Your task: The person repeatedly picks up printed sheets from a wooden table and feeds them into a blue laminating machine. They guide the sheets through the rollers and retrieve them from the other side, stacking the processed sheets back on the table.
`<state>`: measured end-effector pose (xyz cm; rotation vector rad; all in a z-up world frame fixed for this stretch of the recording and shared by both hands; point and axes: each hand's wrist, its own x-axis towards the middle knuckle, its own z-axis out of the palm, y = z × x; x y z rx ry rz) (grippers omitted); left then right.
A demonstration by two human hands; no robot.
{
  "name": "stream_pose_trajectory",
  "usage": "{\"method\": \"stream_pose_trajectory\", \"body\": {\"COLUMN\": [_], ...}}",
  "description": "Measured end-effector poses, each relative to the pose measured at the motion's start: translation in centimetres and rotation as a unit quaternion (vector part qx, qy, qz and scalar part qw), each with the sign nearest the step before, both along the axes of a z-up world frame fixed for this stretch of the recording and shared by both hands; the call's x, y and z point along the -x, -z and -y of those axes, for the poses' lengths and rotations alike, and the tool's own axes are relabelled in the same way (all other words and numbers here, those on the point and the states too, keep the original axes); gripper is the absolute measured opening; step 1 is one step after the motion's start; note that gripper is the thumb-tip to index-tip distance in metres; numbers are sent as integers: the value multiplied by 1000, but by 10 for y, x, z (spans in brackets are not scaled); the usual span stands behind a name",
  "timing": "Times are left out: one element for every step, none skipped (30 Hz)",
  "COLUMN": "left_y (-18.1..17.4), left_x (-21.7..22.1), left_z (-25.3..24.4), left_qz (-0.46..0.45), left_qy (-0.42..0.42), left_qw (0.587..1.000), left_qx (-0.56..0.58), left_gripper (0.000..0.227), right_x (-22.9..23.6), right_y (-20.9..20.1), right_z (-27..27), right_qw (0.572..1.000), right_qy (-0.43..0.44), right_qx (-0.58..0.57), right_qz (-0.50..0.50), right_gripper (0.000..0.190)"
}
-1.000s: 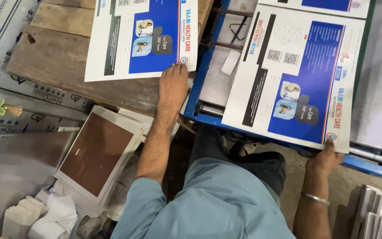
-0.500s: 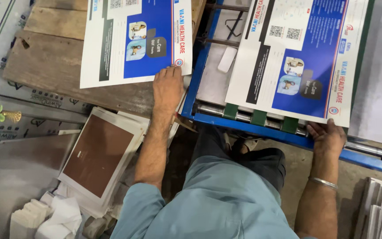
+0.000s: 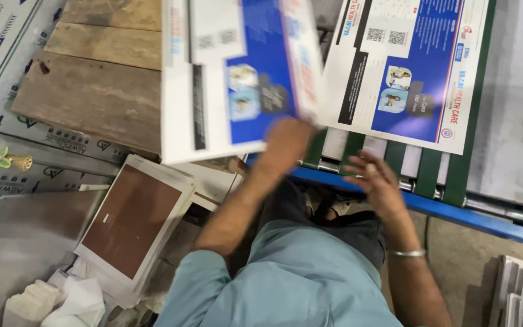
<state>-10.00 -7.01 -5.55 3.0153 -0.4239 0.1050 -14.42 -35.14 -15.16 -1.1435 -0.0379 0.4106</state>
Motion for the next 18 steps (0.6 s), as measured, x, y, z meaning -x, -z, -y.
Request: {"method": "stream_pose_trajectory", "body": {"left_y": [6, 10, 14, 15, 13, 9, 3, -2, -7, -11, -14, -17, -18, -20, -21, -23, -25, -27], "left_x": [13, 24, 43, 58, 66, 73, 80, 89, 98, 104, 111, 118, 122, 127, 130, 132, 135, 138], "left_z": [29, 53, 73, 83, 85, 85, 83, 78, 73, 68, 63, 58, 55, 54, 54, 53, 52, 52], "left_qz": [56, -17, 51, 119, 138, 156, 176, 155, 132, 108, 89, 70, 52, 50, 49, 48, 37, 26], "left_qy": [46, 116, 152, 187, 209, 231, 254, 273, 290, 306, 308, 310, 313, 309, 305, 301, 297, 292], "left_qw": [997, 993, 987, 975, 967, 959, 949, 941, 929, 912, 907, 901, 894, 889, 883, 877, 874, 871], "left_qx": [41, -10, 6, 22, 34, 46, 58, 123, 188, 252, 273, 295, 316, 335, 353, 371, 383, 395], "left_gripper": [11, 15, 14, 13, 21, 30, 39, 36, 34, 32, 31, 30, 29, 28, 28, 27, 26, 25], "right_x": [-4, -8, -9, -13, -16, -18, -18, -19, -19, -19, -17, -15, -17, -20, -20, -17, -15, -14], "right_y": [-3, -3, 0, 5, 11, 19, 26, 33, 37, 42, 48, 53, 58, 61, 64, 66, 69, 71], "right_z": [-16, -30, -40, -42, -39, -36, -24, -11, 12, 32, 48, 65, 77, 93, 104, 113, 120, 127], "right_qw": [997, 990, 977, 980, 979, 974, 969, 961, 961, 959, 949, 936, 920, 903, 897, 890, 884, 885], "right_qy": [-14, -29, -41, 21, 81, 141, 185, 230, 252, 274, 314, 352, 390, 427, 441, 454, 466, 464], "right_qx": [-66, -132, -196, -180, -161, -142, -127, -112, -73, -33, -20, -7, -21, -35, -37, -39, -40, -41], "right_qz": [-22, -45, -72, -79, -90, -101, -104, -106, -84, -63, -35, -6, -23, -39, -23, -8, 6, 10], "right_gripper": [49, 48, 47, 41, 36, 30, 31, 34, 26, 19, 26, 34, 37, 39, 39, 40, 41, 41]}}
